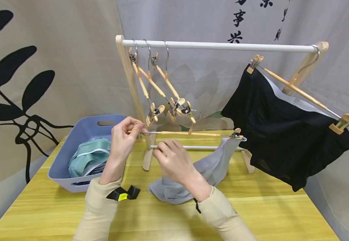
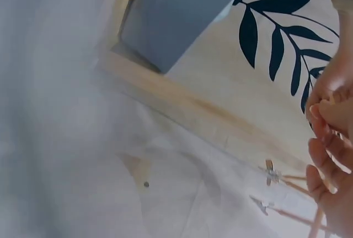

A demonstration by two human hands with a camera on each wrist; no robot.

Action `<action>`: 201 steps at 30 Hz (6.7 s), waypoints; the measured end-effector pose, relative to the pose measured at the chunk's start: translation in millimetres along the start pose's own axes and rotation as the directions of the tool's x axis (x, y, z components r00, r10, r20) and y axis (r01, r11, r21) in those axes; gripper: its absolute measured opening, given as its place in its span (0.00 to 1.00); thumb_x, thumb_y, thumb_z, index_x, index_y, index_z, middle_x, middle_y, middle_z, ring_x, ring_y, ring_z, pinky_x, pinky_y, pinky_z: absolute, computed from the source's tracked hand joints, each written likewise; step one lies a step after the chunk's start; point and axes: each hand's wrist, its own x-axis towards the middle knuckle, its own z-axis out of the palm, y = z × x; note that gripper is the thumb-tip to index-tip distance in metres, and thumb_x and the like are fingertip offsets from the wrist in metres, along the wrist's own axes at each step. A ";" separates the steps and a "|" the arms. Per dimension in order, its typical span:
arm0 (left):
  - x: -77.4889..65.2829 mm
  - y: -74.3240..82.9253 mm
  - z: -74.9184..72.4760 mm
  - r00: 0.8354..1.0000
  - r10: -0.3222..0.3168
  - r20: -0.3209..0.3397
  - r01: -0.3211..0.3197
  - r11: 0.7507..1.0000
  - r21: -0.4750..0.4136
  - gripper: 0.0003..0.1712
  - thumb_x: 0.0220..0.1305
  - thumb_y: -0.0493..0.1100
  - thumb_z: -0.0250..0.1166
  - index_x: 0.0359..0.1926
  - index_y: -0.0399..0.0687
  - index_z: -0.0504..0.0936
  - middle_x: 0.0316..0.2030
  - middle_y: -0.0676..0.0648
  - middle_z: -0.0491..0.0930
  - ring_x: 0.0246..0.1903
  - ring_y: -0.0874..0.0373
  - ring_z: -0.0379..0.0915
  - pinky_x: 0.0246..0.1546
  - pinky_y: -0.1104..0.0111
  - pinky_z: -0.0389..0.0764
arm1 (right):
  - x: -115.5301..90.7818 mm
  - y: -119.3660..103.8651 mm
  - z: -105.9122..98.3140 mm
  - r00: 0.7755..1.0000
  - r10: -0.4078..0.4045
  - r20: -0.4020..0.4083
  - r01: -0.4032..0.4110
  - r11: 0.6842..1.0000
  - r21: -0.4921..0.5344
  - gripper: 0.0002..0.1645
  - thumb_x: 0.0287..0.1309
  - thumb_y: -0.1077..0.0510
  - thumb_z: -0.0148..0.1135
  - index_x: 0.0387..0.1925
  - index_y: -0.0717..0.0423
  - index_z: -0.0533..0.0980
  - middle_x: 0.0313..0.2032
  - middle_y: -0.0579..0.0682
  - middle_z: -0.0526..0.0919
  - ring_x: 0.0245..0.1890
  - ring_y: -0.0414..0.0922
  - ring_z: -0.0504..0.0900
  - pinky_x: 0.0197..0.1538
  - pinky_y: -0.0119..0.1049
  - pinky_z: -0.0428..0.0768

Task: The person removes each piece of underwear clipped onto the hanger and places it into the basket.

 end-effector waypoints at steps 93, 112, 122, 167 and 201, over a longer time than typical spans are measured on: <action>-14.7 -16.3 34.1 0.790 0.495 0.361 -0.613 0.622 0.487 0.05 0.55 0.40 0.64 0.30 0.46 0.85 0.26 0.51 0.79 0.28 0.57 0.66 0.29 0.72 0.68 | -64.4 99.7 -97.9 0.900 0.434 0.047 -0.436 0.891 0.129 0.11 0.36 0.65 0.72 0.27 0.60 0.80 0.23 0.48 0.77 0.21 0.31 0.64 0.19 0.20 0.60; -15.7 -17.6 35.3 0.797 0.487 0.357 -0.604 0.626 0.494 0.04 0.55 0.39 0.64 0.30 0.46 0.85 0.27 0.52 0.81 0.28 0.57 0.68 0.30 0.71 0.70 | -56.7 86.3 -96.3 0.878 0.466 0.109 -0.470 0.882 0.016 0.19 0.44 0.61 0.68 0.42 0.59 0.78 0.34 0.52 0.80 0.37 0.44 0.71 0.38 0.36 0.69; -20.1 -15.9 44.1 0.798 0.455 0.396 -0.603 0.606 0.518 0.05 0.56 0.42 0.63 0.32 0.50 0.84 0.27 0.54 0.79 0.30 0.58 0.68 0.29 0.70 0.69 | -38.4 55.3 -68.6 0.973 0.205 0.107 -0.197 0.977 -0.076 0.21 0.50 0.56 0.64 0.47 0.59 0.77 0.39 0.53 0.82 0.39 0.49 0.77 0.37 0.41 0.75; -99.9 -67.7 148.0 0.328 -0.309 0.893 -0.684 0.574 0.450 0.54 0.49 0.34 0.68 0.65 0.85 0.51 0.71 0.59 0.43 0.71 0.49 0.42 0.57 0.50 0.69 | -49.4 97.9 -115.2 0.885 0.462 0.053 -0.458 0.886 -0.072 0.10 0.47 0.71 0.62 0.33 0.61 0.82 0.24 0.49 0.80 0.20 0.39 0.69 0.25 0.22 0.63; -69.8 -66.3 91.4 0.386 -0.111 0.916 -0.615 0.709 0.345 0.33 0.43 0.29 0.65 0.54 0.54 0.76 0.44 0.51 0.78 0.34 0.66 0.71 0.31 0.80 0.71 | 5.3 89.8 -163.7 0.871 0.485 -0.075 -0.476 0.797 -0.372 0.13 0.60 0.63 0.51 0.37 0.62 0.81 0.24 0.59 0.79 0.21 0.55 0.73 0.19 0.49 0.69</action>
